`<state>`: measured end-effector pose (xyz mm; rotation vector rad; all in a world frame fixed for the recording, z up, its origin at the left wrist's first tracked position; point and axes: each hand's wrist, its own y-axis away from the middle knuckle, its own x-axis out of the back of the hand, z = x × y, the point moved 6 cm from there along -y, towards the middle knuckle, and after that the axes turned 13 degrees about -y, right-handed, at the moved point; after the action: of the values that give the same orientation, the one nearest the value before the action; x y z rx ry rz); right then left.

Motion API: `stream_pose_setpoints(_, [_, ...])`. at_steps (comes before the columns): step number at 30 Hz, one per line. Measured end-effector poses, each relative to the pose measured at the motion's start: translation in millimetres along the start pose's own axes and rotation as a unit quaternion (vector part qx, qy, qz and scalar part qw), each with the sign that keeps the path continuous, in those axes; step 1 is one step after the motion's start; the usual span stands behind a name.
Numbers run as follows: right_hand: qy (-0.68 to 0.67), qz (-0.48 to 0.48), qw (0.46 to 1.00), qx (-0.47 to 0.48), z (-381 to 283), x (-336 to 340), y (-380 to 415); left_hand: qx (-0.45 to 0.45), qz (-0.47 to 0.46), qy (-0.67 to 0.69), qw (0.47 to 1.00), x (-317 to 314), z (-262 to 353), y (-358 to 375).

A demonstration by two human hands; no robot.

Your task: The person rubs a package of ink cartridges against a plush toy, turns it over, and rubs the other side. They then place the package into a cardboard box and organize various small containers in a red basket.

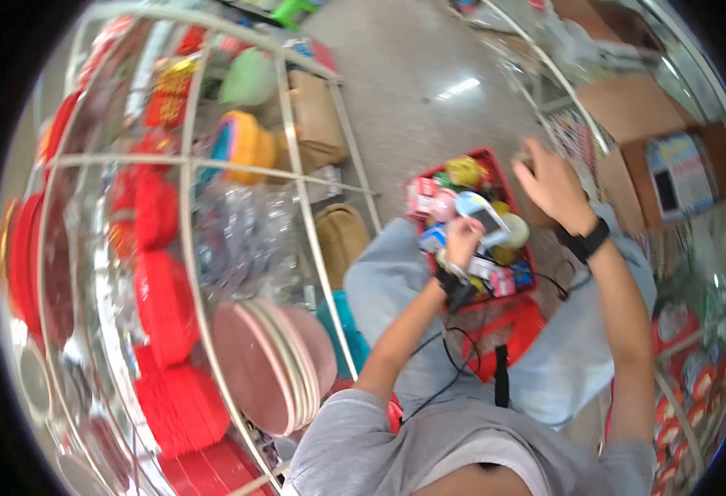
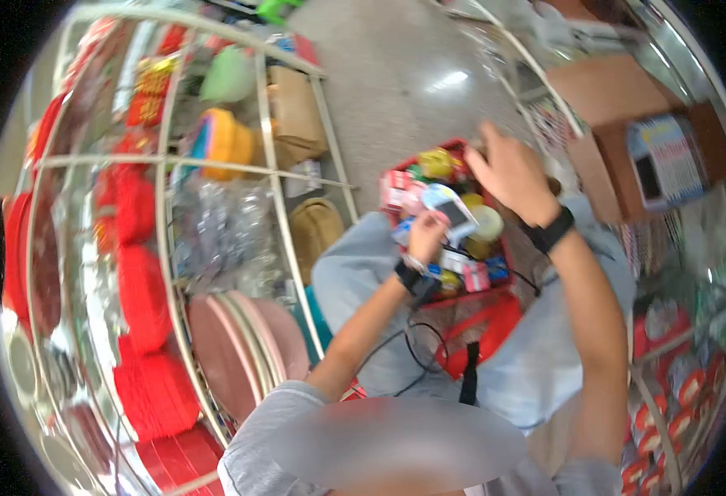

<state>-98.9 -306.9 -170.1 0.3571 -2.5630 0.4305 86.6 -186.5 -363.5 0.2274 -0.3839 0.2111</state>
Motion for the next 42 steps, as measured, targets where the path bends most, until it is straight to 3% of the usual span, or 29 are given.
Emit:
stream_pose_setpoints(2, [-0.031,-0.034,0.999,-0.011,-12,-8,7,-0.021,0.07,0.003,0.997,22,40,38])
stream_pose_setpoints(4, [-0.081,-0.063,0.995,0.007,-30,-16,18,-0.004,0.084,0.006,0.996,44,73,76])
stream_pose_setpoints(8, [-0.094,-0.196,0.976,0.026,-57,-48,53,-0.008,0.153,0.128,0.98,72,124,133])
stream_pose_setpoints(10, [-0.173,-0.207,0.96,0.074,-87,-53,74,-0.033,0.189,0.121,0.974,80,131,150])
stream_pose_setpoints(12, [-0.194,-0.227,0.952,0.061,-96,-60,89,-0.021,0.265,0.094,0.959,94,150,168])
stream_pose_setpoints(14, [-0.255,-0.194,0.945,0.056,-114,-56,95,-0.044,0.253,0.136,0.957,101,160,177])
stream_pose_setpoints(15, [-0.313,-0.208,0.927,0.002,-123,-55,98,-0.037,0.227,0.138,0.963,102,165,180])
stream_pose_setpoints(17, [-0.278,-0.163,0.945,0.051,-138,-50,104,0.026,0.139,0.146,0.979,101,156,187])
stream_pose_setpoints(22, [-0.22,-0.058,0.965,0.134,-171,-45,132,0.0,0.16,0.184,0.97,118,173,210])
stream_pose_setpoints(24, [-0.233,-0.069,0.965,0.102,-182,-47,144,0.002,0.177,0.212,0.961,128,184,221])
stream_pose_setpoints(30, [-0.248,-0.052,0.956,0.151,-227,-50,186,-0.034,0.26,0.247,0.933,152,202,240])
stream_pose_setpoints(33, [-0.237,-0.057,0.961,0.128,-235,-50,190,-0.07,0.242,0.231,0.94,158,203,247])
stream_pose_setpoints(36, [-0.238,0.002,0.966,0.102,-231,-42,185,-0.076,0.162,0.272,0.946,153,208,265])
stream_pose_setpoints(38, [-0.211,0.012,0.969,0.127,-245,-38,188,-0.092,0.142,0.268,0.949,162,218,280])
stream_pose_setpoints(42, [-0.193,-0.041,0.97,0.14,-267,-46,207,-0.079,0.163,0.273,0.945,173,218,301])
